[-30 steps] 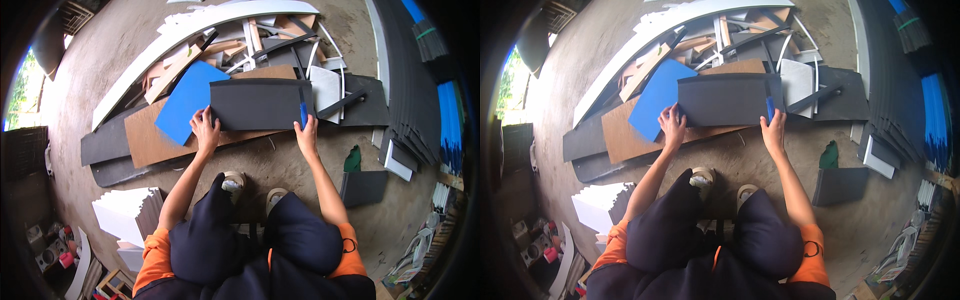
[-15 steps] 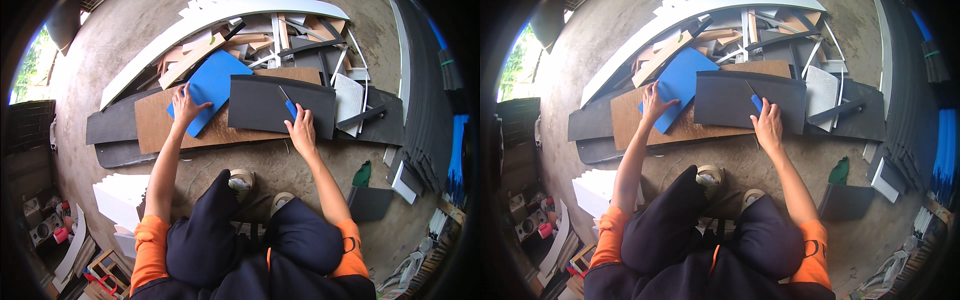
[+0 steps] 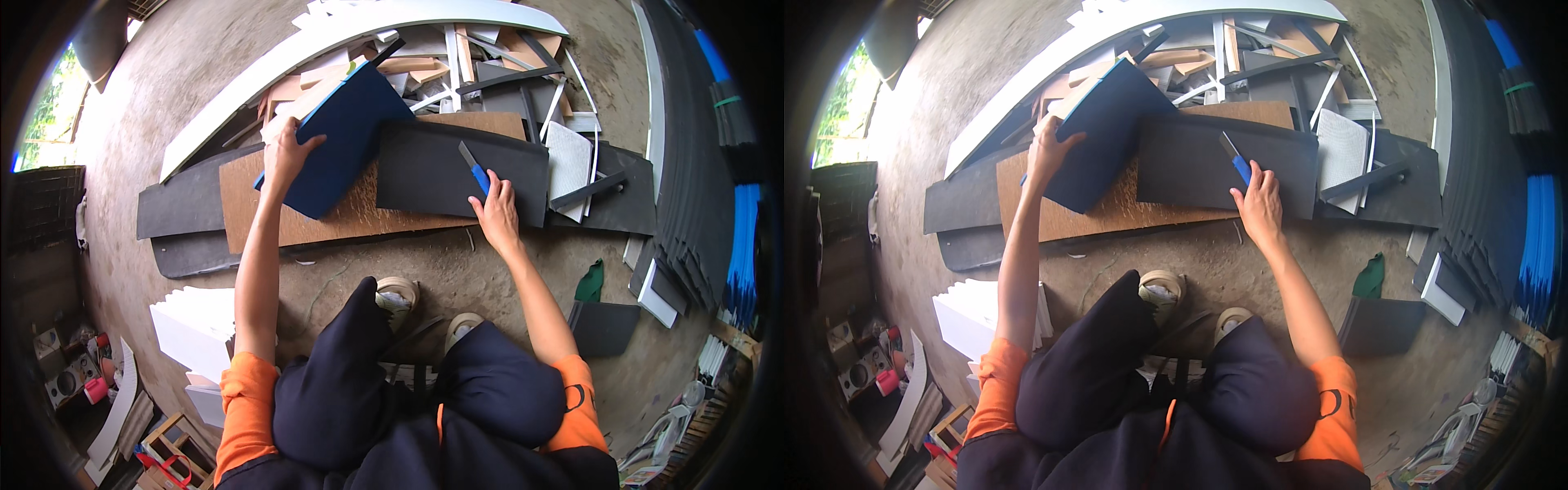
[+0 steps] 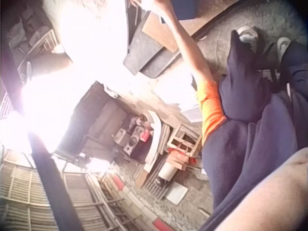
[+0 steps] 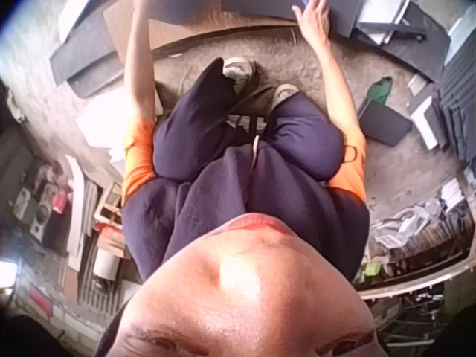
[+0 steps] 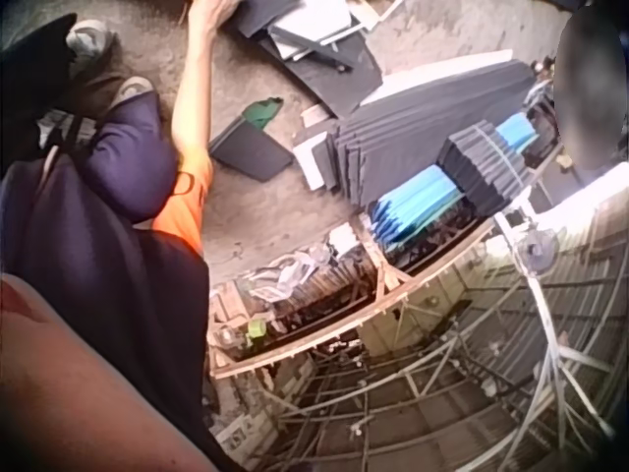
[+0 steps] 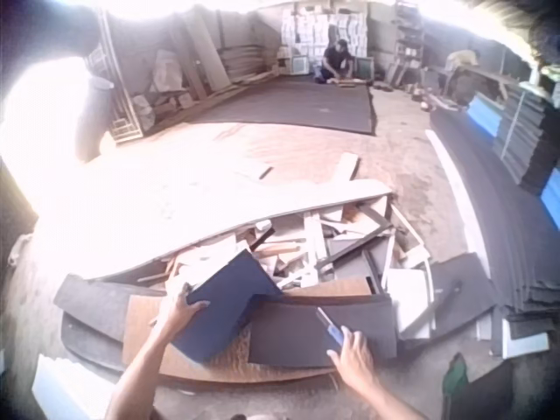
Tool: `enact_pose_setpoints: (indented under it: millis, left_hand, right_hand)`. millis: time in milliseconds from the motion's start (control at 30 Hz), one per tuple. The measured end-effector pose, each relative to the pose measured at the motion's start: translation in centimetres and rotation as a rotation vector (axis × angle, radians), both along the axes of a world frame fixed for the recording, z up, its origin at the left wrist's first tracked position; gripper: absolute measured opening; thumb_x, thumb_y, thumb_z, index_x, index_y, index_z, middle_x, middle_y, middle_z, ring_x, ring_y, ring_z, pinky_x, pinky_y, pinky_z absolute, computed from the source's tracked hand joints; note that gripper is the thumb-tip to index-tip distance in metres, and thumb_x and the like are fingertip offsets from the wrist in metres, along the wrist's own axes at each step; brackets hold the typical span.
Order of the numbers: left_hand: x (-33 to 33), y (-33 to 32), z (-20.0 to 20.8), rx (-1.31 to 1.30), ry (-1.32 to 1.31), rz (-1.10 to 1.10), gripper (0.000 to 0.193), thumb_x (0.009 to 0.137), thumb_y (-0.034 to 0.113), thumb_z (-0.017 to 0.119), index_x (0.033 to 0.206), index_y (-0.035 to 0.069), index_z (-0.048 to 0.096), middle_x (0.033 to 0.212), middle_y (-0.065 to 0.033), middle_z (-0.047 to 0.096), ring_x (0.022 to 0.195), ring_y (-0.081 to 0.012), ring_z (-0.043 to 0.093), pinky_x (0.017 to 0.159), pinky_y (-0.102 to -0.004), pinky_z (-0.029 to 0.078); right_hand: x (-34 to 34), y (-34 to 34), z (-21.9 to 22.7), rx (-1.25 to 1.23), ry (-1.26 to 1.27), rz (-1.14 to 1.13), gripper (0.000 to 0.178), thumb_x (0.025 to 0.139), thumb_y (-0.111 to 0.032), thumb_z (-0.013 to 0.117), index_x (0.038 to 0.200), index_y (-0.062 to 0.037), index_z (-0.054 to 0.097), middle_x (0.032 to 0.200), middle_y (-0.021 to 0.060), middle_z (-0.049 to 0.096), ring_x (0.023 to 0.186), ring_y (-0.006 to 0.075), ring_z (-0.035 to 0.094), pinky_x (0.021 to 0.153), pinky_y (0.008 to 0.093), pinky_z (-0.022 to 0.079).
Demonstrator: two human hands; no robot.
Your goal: The person uses a blue utility knife to cut black foam sheets on a wooden board, using a blue foam sheet as a template for sizing. The person repeatedly aligns the template, cuts the black foam, and stacks the cut pieces.
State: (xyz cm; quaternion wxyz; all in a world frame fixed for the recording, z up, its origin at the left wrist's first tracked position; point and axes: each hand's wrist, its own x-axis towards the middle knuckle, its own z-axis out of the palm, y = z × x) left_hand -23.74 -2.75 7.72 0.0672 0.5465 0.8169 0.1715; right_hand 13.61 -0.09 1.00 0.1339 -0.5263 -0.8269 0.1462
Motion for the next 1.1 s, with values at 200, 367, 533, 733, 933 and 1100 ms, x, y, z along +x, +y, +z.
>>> enact_pose_setpoints:
  millis: [200,367,533,733,933,1100]
  left_hand:
    - [2.8,2.1,5.6,0.397,-0.382,0.295,0.036,0.080,0.029,0.063,0.099,0.003,0.047,0.081,-0.0140,0.062,0.068,-0.0210,0.062,0.063,-0.0318,0.049]
    - [10.2,2.8,-1.7,0.410,-1.491,0.314,0.049,0.075,0.013,0.067,0.110,0.000,0.035,0.102,-0.0164,0.053,0.089,-0.0244,0.058,0.078,-0.0348,0.051]
    - [18.0,0.3,-5.4,0.160,-1.870,0.411,0.035,0.079,0.002,0.061,0.107,0.003,0.040,0.096,-0.0114,0.055,0.090,-0.0218,0.059,0.074,-0.0324,0.055]
    - [20.0,-0.1,-5.0,0.134,-1.814,0.410,0.043,0.076,0.008,0.066,0.108,0.005,0.037,0.103,-0.0087,0.052,0.089,-0.0176,0.057,0.070,-0.0285,0.052]
    - [11.6,-0.4,-6.2,0.309,-1.566,0.366,0.059,0.076,0.009,0.066,0.125,0.011,0.032,0.099,-0.0086,0.057,0.082,-0.0143,0.058,0.066,-0.0263,0.048]
    - [10.1,-2.1,-6.1,0.051,-1.207,0.077,0.045,0.076,0.009,0.066,0.118,0.001,0.050,0.095,-0.0119,0.063,0.083,-0.0127,0.060,0.072,-0.0254,0.048]
  right_hand:
    - [0.7,0.3,-0.9,-0.065,0.140,-0.064,0.052,0.080,-0.020,0.060,0.122,-0.0017,0.037,0.099,0.0176,0.043,0.089,0.0327,0.049,0.076,0.0394,0.043]
    - [1.4,1.5,-0.4,-0.789,1.047,-0.652,0.032,0.089,-0.031,0.050,0.098,-0.0008,0.046,0.080,0.0067,0.048,0.075,0.0203,0.054,0.061,0.0337,0.045]
    - [0.5,0.5,3.9,-0.828,1.413,-0.577,0.023,0.085,-0.020,0.056,0.093,-0.0045,0.042,0.090,0.0028,0.041,0.076,0.0124,0.047,0.070,0.0294,0.045]
    - [2.6,0.4,1.7,-0.588,1.218,-0.642,0.028,0.075,0.001,0.063,0.085,-0.0096,0.040,0.083,-0.0029,0.037,0.079,0.0069,0.042,0.080,0.0221,0.034]
    - [5.3,1.5,0.9,-0.582,1.056,-0.593,0.025,0.076,-0.002,0.062,0.086,-0.0083,0.040,0.081,-0.0030,0.038,0.075,0.0069,0.041,0.076,0.0216,0.036]
    - [6.0,1.6,0.7,-0.463,0.681,-0.612,0.028,0.074,-0.012,0.067,0.088,-0.0037,0.045,0.079,-0.0002,0.045,0.073,0.0099,0.045,0.070,0.0243,0.039]
